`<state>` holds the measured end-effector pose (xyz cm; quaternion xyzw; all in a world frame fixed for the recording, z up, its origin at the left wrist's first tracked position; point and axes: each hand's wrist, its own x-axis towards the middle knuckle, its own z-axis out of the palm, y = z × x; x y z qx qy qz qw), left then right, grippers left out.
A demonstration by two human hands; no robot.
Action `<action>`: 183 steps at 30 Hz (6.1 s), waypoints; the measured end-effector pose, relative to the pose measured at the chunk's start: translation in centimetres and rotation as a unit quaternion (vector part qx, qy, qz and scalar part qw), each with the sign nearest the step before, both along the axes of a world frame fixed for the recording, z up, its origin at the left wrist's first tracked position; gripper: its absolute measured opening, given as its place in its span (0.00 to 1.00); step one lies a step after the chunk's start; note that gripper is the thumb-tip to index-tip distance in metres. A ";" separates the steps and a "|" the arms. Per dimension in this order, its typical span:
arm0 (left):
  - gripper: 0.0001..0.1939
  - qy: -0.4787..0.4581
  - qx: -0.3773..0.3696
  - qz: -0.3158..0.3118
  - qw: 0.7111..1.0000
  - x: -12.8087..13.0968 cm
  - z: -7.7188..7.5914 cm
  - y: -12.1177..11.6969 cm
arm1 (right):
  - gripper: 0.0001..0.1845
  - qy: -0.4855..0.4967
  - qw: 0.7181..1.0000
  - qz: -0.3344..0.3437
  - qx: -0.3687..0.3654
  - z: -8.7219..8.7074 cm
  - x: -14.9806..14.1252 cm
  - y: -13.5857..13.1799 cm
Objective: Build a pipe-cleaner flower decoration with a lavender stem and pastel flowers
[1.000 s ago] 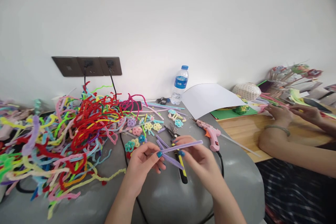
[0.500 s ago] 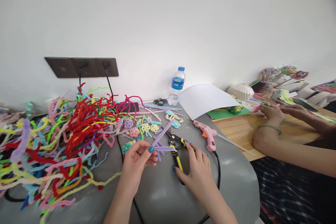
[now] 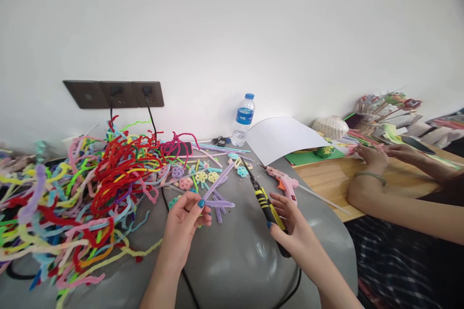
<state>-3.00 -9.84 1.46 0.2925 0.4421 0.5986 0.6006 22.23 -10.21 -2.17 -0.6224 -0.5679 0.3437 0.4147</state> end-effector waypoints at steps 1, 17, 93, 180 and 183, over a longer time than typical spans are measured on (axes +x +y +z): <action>0.22 -0.002 -0.002 0.000 1.000 0.0 0.0 0.1 | 0.33 0.011 1.000 0.002 0.001 0.1 0.3 0.0; 0.26 -0.131 -0.039 -0.033 0.990 1.0 0.0 1.7 | 0.26 -0.164 0.971 0.161 0.071 2.7 -1.9 -0.2; 0.07 0.173 0.063 -0.102 0.978 0.8 -1.4 -0.3 | 0.20 0.221 0.960 0.160 0.057 3.2 -7.9 2.1; 0.04 0.288 0.166 0.115 0.936 -3.9 -2.5 -2.1 | 0.11 -0.198 0.967 0.109 0.115 6.3 -7.4 14.0; 0.05 0.303 0.163 0.109 0.932 -3.8 -2.0 -2.1 | 0.10 -0.176 0.967 0.157 0.097 6.4 -7.5 11.0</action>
